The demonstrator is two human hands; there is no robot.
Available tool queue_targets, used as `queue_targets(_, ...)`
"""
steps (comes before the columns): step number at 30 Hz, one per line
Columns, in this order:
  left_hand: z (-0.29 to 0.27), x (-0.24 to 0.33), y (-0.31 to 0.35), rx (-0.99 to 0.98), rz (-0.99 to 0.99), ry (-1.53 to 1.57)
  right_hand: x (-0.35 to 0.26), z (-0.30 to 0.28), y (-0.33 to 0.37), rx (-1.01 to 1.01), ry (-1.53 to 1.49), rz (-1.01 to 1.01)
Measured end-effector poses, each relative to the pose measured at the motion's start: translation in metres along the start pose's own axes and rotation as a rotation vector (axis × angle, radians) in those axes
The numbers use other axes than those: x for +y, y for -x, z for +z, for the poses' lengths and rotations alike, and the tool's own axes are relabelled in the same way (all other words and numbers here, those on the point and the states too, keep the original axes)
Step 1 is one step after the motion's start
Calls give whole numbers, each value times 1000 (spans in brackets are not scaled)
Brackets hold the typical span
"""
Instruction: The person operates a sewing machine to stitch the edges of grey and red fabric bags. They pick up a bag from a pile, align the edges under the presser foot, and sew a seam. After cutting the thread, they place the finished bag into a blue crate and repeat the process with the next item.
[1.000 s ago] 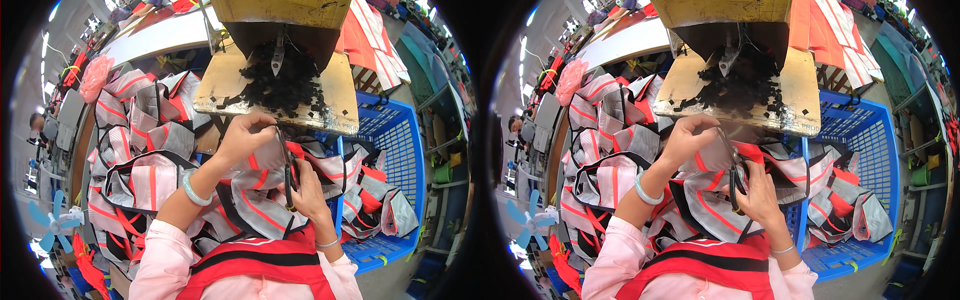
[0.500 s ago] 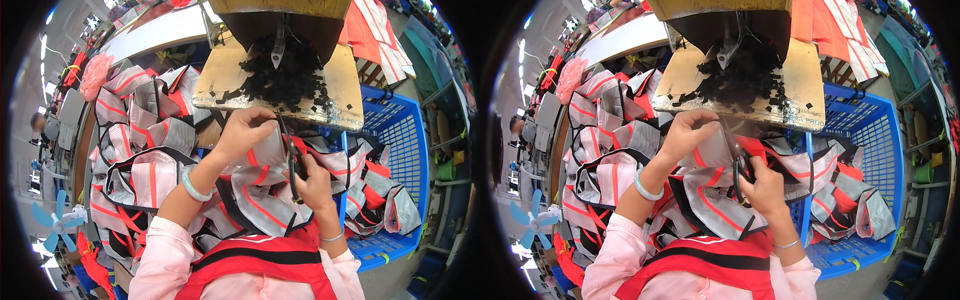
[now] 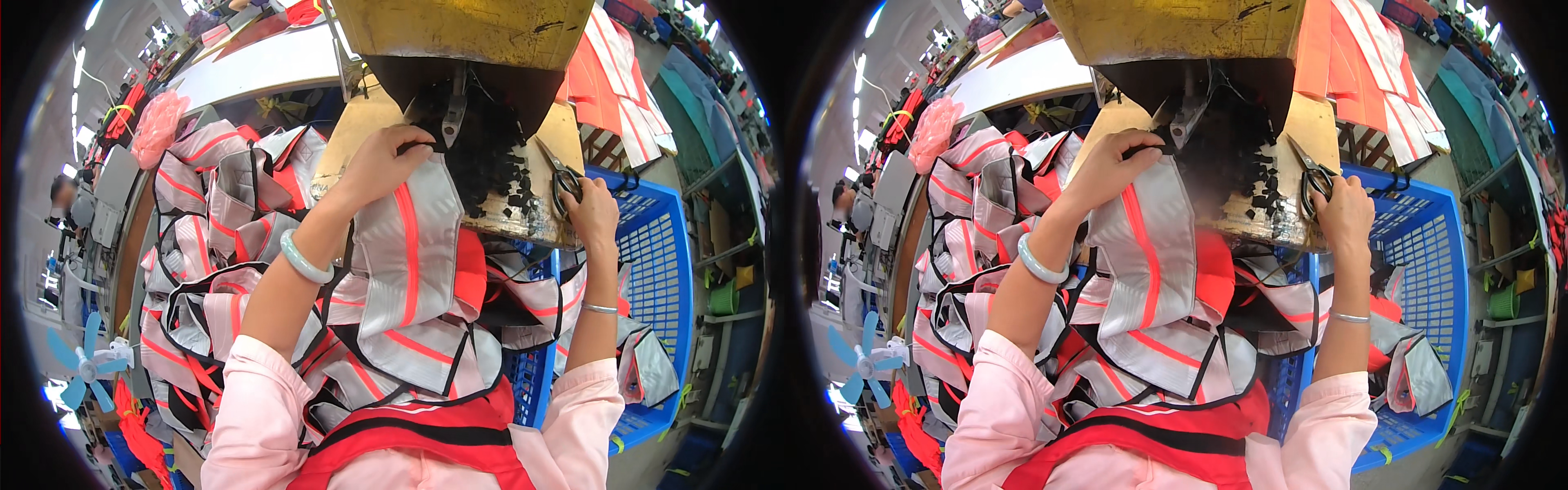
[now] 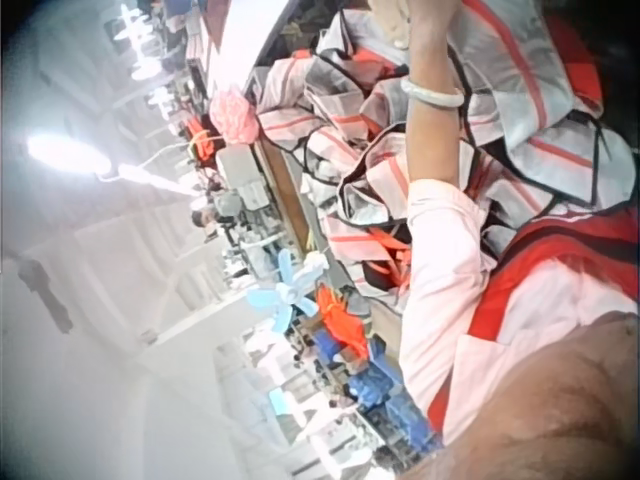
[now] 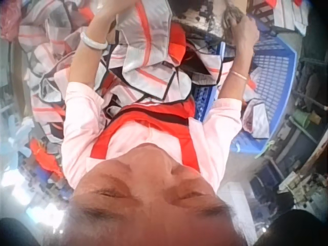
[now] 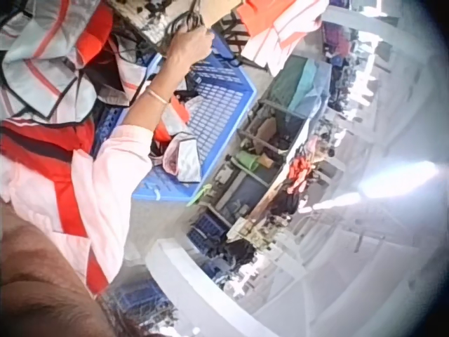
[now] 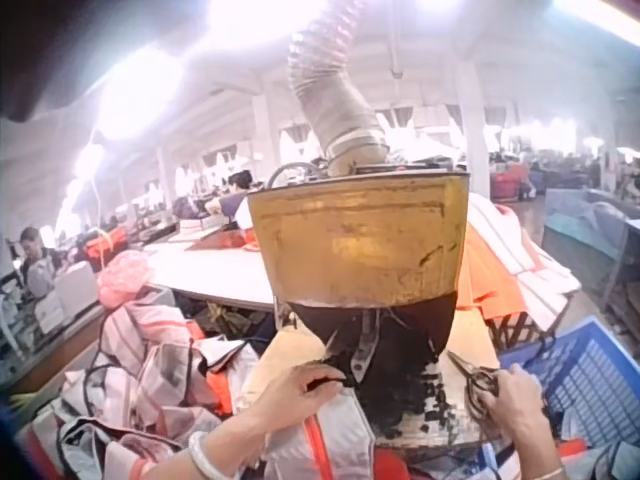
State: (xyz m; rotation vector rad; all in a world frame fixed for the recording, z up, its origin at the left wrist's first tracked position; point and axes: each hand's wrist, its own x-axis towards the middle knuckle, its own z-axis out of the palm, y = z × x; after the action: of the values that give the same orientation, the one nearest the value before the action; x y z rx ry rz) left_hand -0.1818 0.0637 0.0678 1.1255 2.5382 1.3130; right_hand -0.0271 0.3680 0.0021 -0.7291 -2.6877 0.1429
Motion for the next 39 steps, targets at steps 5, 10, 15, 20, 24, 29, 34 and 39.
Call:
queue_targets(5,0,-9,-10,-77,-138,26,-6,2,1,27,-54,-1)
queue_targets(10,3,-6,-15,-88,-199,131,-5,2,-6,-33,-89,62)
queue_targets(15,-1,12,-3,-207,-201,147,-2,6,-5,106,-119,0)
queue_targets(20,2,2,13,-443,107,46,-109,-67,64,115,-661,-599)
queue_targets(24,34,57,16,-692,114,-110,-179,-56,123,-120,-502,-936)
queue_targets(29,99,72,30,-530,381,-50,-167,-6,122,126,-209,-805)
queue_targets(34,70,23,86,-261,190,66,-134,7,128,11,-374,-609)
queue_targets(39,50,-11,143,-268,283,150,-126,-35,120,-260,-875,-340)
